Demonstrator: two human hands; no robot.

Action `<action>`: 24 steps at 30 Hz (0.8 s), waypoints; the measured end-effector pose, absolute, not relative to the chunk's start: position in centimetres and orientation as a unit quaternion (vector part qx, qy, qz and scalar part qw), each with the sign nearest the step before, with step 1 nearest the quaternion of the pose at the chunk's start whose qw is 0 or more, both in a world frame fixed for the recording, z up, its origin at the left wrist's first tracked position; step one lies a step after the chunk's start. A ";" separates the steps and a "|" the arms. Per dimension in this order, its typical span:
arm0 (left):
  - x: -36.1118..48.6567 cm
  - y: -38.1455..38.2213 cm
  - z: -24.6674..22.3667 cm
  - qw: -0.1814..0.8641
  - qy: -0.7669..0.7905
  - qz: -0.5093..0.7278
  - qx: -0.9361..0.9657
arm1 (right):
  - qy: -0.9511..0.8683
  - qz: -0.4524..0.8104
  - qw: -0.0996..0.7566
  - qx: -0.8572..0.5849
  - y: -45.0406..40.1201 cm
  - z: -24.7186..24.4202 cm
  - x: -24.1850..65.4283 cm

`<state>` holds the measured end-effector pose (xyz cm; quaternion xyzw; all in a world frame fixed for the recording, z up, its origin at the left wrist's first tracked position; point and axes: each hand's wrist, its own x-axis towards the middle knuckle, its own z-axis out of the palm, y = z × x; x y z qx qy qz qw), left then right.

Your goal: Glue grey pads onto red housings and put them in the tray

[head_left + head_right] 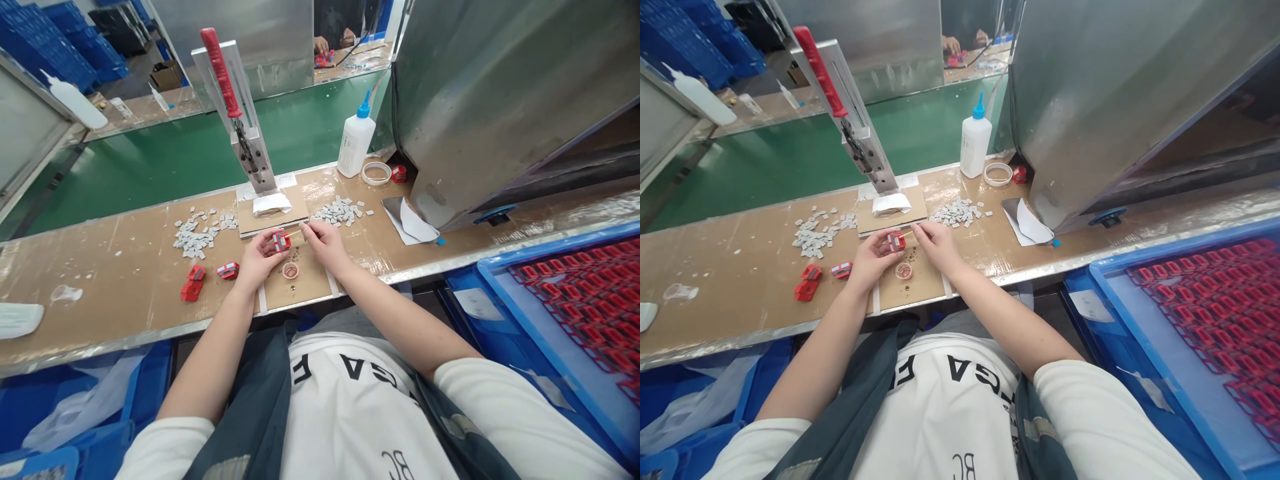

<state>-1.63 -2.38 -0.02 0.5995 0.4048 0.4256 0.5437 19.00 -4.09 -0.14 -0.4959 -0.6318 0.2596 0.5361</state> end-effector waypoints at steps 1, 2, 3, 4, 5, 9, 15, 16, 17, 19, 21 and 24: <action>-1.6 -2.4 0.0 0.544 0.405 0.427 0.598 | -0.632 0.255 0.535 -0.500 -4.1 -0.2 19.0; -1.6 -2.4 0.0 0.544 0.405 0.429 0.597 | -0.632 0.251 0.533 -0.504 -4.1 -0.2 19.0; -1.5 -2.4 0.0 0.544 0.406 0.430 0.596 | -0.633 0.248 0.530 -0.507 -4.1 -0.2 19.0; -1.5 -2.4 0.1 0.542 0.406 0.429 0.597 | -0.635 0.245 0.528 -0.509 -4.1 -0.1 19.0; -1.5 -2.4 0.1 0.541 0.407 0.429 0.598 | -0.637 0.242 0.526 -0.510 -4.2 0.0 19.0; -1.5 -2.4 0.1 0.542 0.409 0.428 0.596 | -0.644 0.236 0.515 -0.515 -4.4 0.3 19.0; -1.5 -2.5 0.1 0.535 0.407 0.420 0.609 | -0.643 0.228 0.515 -0.519 -4.6 0.5 19.0; -1.5 -2.5 0.1 0.533 0.408 0.420 0.611 | -0.644 0.226 0.514 -0.520 -4.6 0.5 19.0; -1.5 -2.5 0.2 0.532 0.409 0.420 0.612 | -0.645 0.224 0.514 -0.519 -4.6 0.5 19.0; -1.5 -2.5 0.3 0.533 0.410 0.421 0.609 | -0.649 0.221 0.516 -0.513 -4.6 0.4 19.0; -1.5 -2.5 0.4 0.536 0.411 0.421 0.606 | -0.653 0.218 0.519 -0.507 -4.6 0.3 19.0; -1.5 -2.5 0.4 0.534 0.415 0.421 0.604 | -0.658 0.215 0.521 -0.500 -4.5 0.0 19.0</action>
